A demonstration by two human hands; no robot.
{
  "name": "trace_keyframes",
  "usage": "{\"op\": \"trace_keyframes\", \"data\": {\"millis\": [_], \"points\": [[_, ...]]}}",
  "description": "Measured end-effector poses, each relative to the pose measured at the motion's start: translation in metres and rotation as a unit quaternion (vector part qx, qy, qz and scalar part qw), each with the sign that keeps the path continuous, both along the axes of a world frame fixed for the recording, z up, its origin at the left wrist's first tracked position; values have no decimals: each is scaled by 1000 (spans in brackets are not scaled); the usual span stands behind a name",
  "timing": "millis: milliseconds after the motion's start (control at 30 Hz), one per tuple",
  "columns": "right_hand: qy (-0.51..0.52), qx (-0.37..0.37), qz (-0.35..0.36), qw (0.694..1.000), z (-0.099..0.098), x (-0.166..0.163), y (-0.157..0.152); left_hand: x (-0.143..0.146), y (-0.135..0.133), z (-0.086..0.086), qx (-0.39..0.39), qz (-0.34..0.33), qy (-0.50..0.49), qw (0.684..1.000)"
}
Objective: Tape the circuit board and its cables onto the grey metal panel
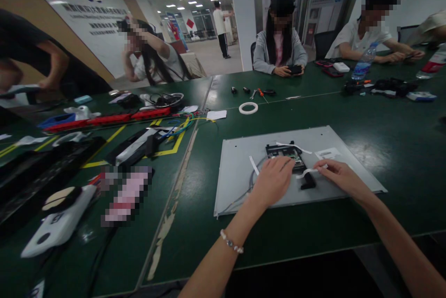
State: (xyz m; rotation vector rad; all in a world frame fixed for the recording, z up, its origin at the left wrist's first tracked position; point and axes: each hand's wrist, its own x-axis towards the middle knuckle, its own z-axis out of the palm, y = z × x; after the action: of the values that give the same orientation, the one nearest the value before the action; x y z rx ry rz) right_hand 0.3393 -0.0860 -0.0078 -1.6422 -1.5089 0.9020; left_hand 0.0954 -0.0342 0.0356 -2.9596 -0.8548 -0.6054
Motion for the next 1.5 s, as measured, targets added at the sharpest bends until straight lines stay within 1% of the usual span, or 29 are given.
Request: {"op": "trace_keyframes", "data": {"millis": [100,167,300,367,467,533,600,800,900,1033,1133,1233,1300,1367,1500], "points": [[30,5,-7,1000,-3,0,-1,11,-12,-2,-4,-47,4,999],[67,10,-21,998,-4,0,-2,13,-15,-3,-12,-56,-4,998],[151,38,-56,986,-1,-1,-5,11,-15,-3,-26,-29,-50,998],[162,49,-63,983,0,-3,-6,9,-13,-2,-27,-16,-72,997],[107,36,-34,993,1,-6,-4,8,-14,-3,-32,-15,-72,997],[58,29,-4,998,1,-7,-3,10,-15,-5,-39,-33,-53,997],[19,38,10,999,-2,-6,-2,12,-18,-7,-47,-57,-27,997],[-51,58,16,997,-9,-4,-1,18,-22,-13,-67,-88,26,994],[-97,74,-1,993,-10,-7,-2,18,-21,-15,-70,-97,46,992],[-173,91,-57,979,-14,-12,-3,18,-21,-18,-69,-93,54,992],[-223,104,-69,967,-22,-13,-2,17,-22,-20,-74,-84,54,992],[-269,135,-78,951,-30,-13,-2,19,-26,-23,-67,-68,58,994],[-293,160,-87,939,-32,-13,-2,21,-31,-25,-54,-57,66,995],[-315,187,-85,927,-31,-13,-4,23,-35,-29,-36,-45,78,995],[-343,223,-47,911,-26,-16,-13,27,-40,-34,-9,-26,91,995]]}}
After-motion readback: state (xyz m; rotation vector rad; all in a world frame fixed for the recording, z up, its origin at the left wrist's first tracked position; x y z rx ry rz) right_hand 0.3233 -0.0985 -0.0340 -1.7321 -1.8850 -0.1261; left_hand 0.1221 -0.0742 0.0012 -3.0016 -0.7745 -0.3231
